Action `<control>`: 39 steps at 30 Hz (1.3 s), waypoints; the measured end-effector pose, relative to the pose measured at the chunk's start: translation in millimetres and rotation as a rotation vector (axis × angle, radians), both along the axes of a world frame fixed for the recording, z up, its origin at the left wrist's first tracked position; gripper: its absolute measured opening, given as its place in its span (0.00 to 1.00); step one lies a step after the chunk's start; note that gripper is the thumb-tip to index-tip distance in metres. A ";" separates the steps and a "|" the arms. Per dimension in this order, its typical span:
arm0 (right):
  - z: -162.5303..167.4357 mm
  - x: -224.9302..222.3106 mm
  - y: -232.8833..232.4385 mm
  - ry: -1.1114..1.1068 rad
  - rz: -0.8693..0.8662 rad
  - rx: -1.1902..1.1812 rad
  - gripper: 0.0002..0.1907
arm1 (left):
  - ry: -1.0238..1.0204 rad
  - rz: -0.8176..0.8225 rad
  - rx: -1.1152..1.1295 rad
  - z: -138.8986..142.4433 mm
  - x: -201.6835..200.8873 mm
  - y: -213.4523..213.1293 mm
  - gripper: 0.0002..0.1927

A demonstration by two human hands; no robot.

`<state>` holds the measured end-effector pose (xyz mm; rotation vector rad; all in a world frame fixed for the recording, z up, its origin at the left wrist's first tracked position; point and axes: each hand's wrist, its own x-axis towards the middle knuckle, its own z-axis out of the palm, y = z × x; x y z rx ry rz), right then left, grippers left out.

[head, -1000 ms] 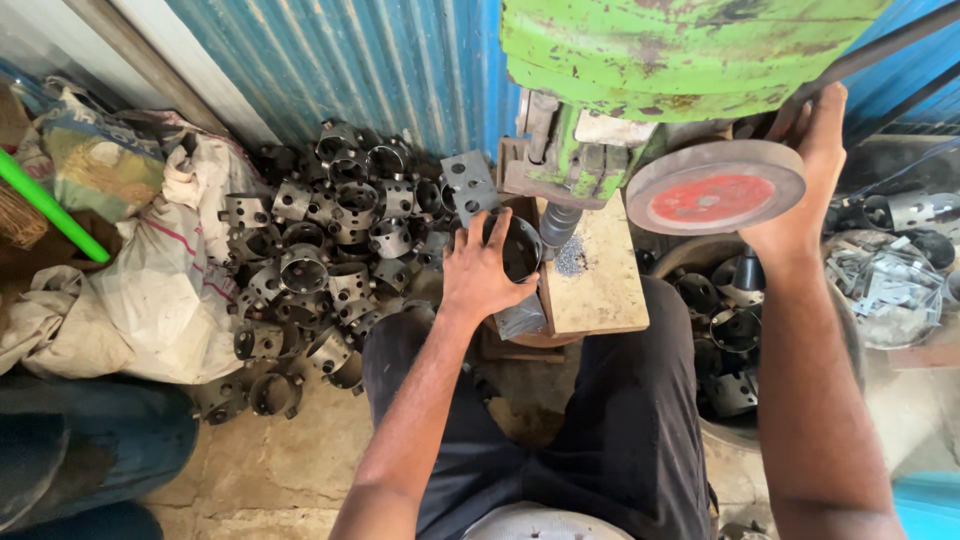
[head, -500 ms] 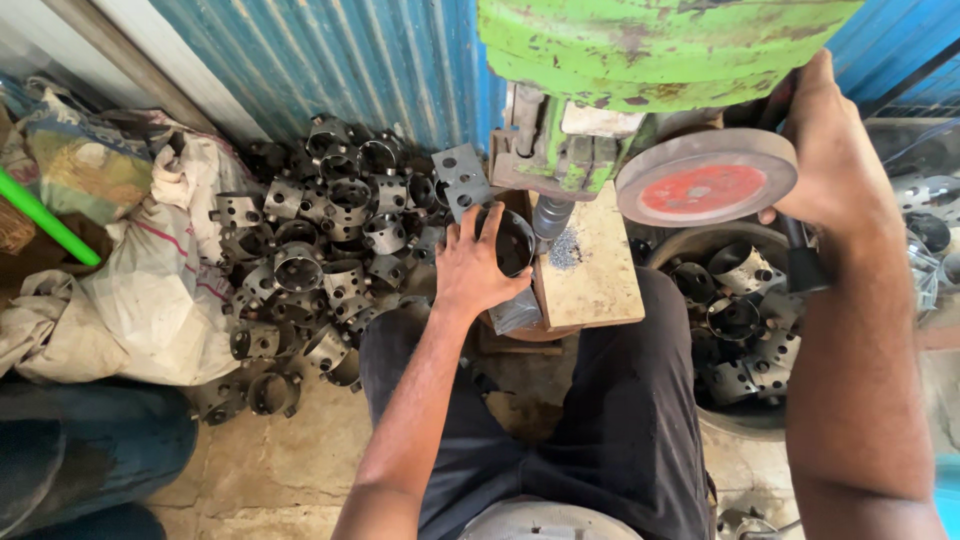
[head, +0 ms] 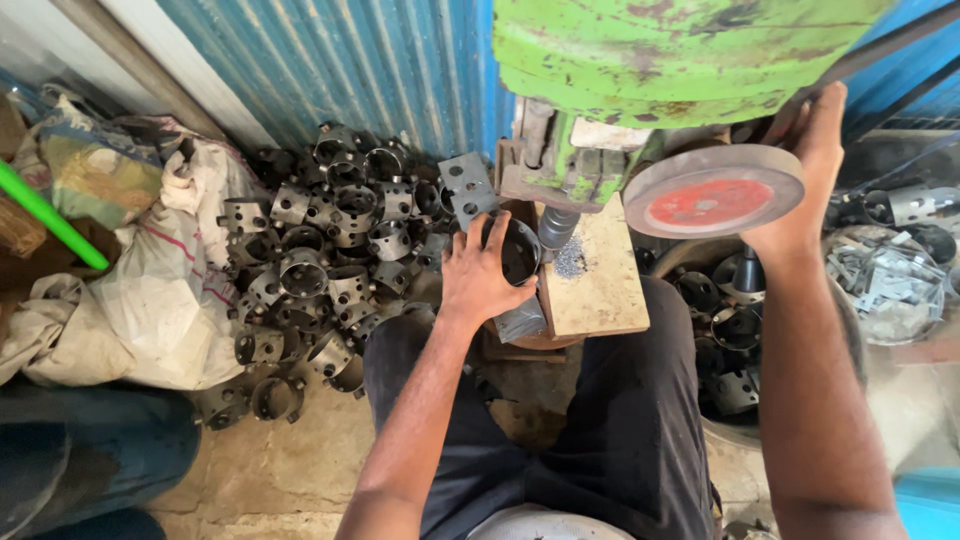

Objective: The person operates a green drill press to drill holes into cylindrical metal parts. They hold each part with their left hand on a wooden block and lower the drill with their right hand. After drilling, they place the finished parts into a bucket to the right.

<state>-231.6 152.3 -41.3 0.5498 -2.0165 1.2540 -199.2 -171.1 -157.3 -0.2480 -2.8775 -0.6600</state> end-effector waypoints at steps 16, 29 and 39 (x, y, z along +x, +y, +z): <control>22.7 19.0 -21.7 -0.039 0.004 -0.154 0.23 | 0.035 -0.002 -0.008 -3.1 5.9 5.1 0.54; 19.3 26.8 -19.9 0.034 0.003 -0.076 0.30 | -0.016 0.003 -0.032 3.1 16.0 5.9 0.54; 14.5 26.2 -17.5 0.045 0.011 -0.091 0.32 | -0.003 0.004 -0.028 3.8 17.4 6.2 0.54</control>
